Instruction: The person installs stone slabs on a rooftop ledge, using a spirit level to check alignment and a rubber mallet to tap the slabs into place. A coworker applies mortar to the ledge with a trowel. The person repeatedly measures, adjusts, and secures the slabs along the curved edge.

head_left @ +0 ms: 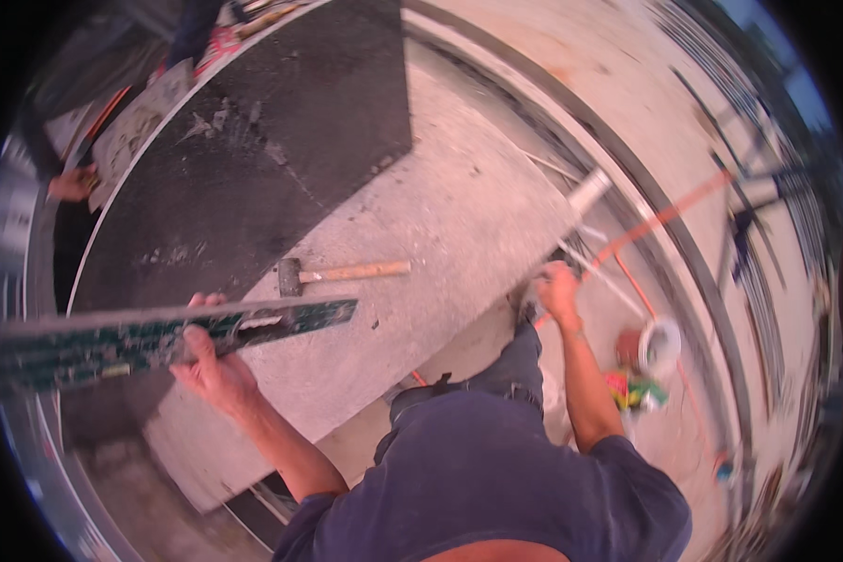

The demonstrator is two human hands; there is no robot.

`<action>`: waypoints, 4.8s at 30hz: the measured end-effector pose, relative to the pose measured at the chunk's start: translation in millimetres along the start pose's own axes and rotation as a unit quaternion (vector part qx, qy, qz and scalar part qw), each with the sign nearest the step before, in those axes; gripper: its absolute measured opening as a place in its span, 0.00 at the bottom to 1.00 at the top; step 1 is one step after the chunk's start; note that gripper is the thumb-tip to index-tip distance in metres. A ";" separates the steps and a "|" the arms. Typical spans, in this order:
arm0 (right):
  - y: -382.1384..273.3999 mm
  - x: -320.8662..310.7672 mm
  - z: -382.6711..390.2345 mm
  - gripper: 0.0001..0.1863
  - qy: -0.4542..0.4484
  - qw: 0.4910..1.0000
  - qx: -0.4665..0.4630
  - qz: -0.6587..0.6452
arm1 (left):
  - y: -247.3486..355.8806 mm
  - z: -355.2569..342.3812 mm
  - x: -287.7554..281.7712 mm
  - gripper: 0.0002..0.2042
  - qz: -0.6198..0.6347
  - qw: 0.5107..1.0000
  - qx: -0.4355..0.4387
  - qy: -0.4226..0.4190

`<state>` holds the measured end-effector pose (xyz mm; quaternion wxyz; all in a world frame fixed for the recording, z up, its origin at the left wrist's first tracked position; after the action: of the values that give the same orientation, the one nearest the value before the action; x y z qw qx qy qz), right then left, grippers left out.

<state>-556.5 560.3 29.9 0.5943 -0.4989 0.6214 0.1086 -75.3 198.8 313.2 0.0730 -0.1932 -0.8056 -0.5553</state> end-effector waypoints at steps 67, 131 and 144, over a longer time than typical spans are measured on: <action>66.2 196.7 -461.3 0.51 -0.236 0.957 0.149 0.085 | -54.8 133.1 305.2 0.20 -0.340 0.673 -0.147 0.641; -280.6 232.5 -138.7 0.33 -0.419 0.808 -0.413 -0.015 | 90.3 93.0 103.4 0.27 -0.198 0.894 0.108 0.387; 38.9 19.7 -229.6 0.19 -0.439 0.875 -0.184 -0.088 | 43.2 -19.5 147.4 0.21 -0.152 0.924 0.097 0.338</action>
<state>-726.3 402.1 57.4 0.7105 -0.5526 0.2188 0.3767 -195.1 228.0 406.9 0.2737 0.1387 -0.8030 -0.5109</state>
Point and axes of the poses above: each hand's wrist, its own z-axis away from the middle knuckle, its own x-axis out of the palm, y = z × x, the point moved 5 cm from there along -z, towards the middle knuckle, and after that the axes turned 6 degrees about -x, right-handed, at the moved point
